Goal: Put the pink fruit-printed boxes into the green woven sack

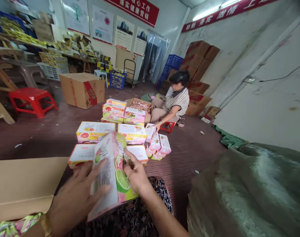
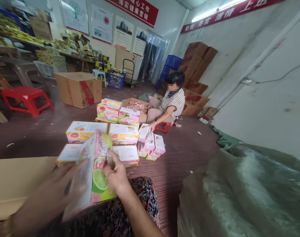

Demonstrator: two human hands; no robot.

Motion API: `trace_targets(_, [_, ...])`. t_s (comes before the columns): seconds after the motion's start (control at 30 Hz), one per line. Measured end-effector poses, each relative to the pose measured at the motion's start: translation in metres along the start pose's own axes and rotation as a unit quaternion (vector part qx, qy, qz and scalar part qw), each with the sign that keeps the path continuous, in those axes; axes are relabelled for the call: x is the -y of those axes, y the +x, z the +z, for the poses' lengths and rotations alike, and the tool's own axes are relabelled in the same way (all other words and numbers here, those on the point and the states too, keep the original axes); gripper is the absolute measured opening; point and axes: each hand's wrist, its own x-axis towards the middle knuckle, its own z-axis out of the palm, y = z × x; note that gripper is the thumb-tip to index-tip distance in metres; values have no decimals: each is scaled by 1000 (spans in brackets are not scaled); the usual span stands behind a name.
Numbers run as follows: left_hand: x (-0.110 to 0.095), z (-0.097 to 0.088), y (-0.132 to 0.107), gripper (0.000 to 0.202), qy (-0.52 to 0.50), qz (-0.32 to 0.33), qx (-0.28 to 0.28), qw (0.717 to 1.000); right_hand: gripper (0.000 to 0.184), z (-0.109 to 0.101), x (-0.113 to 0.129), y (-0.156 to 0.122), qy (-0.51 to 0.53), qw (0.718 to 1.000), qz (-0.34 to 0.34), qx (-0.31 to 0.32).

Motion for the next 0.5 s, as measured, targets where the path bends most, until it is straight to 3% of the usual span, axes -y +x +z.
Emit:
trace_targets(0.07, [15, -33, -21, 70, 56, 99, -13, 993, 63, 25, 8, -7, -16, 996, 15, 87])
trace_targets(0.13, [25, -64, -41, 80, 85, 184, 27, 979, 63, 55, 15, -16, -46, 983, -6, 176])
trace_targets(0.17, [28, -77, -51, 84, 96, 200, 53, 974, 65, 71, 19, -21, -62, 974, -12, 218])
trace_targets(0.23, [35, -98, -75, 87, 108, 168, 82, 976, 70, 99, 25, -31, -98, 954, 16, 283])
trace_targets(0.3, [44, -109, -102, 77, 120, 137, 62, 981, 69, 124, 28, -38, -132, 942, 65, 303])
trace_targets(0.37, [56, -112, -128, 71, 132, 147, 13, 980, 64, 145, 25, -41, -156, 938, 78, 300])
trace_targets(0.43, [69, -110, -150, 69, 132, 162, -2, 978, 56, 167, 17, -42, -183, 932, 33, 312])
trace_targets(0.5, [80, -110, -166, 56, 110, 139, 34, 984, 44, 188, 6, -40, -212, 913, -8, 349])
